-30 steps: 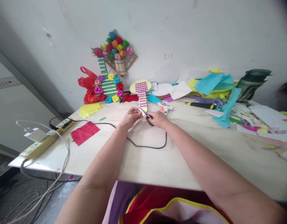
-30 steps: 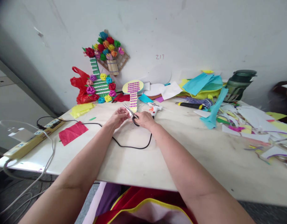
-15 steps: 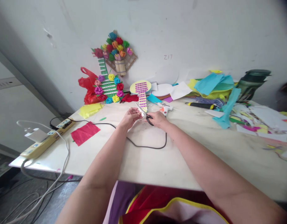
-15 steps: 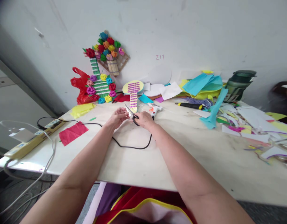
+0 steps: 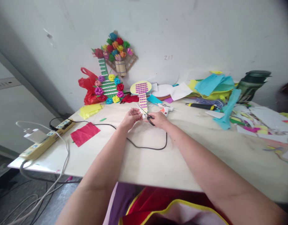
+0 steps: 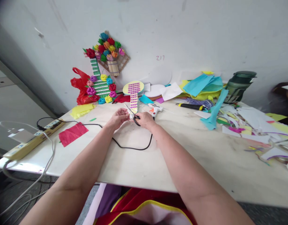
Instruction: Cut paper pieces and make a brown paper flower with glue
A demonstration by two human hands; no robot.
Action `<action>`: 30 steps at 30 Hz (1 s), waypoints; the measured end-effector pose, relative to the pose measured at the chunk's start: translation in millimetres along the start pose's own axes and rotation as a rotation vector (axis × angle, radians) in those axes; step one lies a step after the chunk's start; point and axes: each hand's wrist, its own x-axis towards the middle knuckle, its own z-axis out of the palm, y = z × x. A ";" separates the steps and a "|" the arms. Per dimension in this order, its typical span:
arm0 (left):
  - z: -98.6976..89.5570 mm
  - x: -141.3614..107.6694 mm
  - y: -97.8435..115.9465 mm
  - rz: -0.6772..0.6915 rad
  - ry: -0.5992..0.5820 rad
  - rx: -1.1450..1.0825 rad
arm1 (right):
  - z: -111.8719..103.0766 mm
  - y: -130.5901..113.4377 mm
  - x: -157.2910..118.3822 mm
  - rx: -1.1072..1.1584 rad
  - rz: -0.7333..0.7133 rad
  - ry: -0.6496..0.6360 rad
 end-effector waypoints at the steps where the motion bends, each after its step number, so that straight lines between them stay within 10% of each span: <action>1: 0.7 -0.3 0.1 -0.002 -0.006 0.002 | 0.3 0.6 0.2 -0.006 0.004 0.003; 14: -0.8 -0.1 -0.4 -0.022 0.001 0.030 | -0.7 -2.7 3.3 -0.030 0.012 0.038; 30: 6.0 0.2 -2.7 0.024 -0.035 0.047 | 9.3 -6.7 7.1 0.871 0.275 0.063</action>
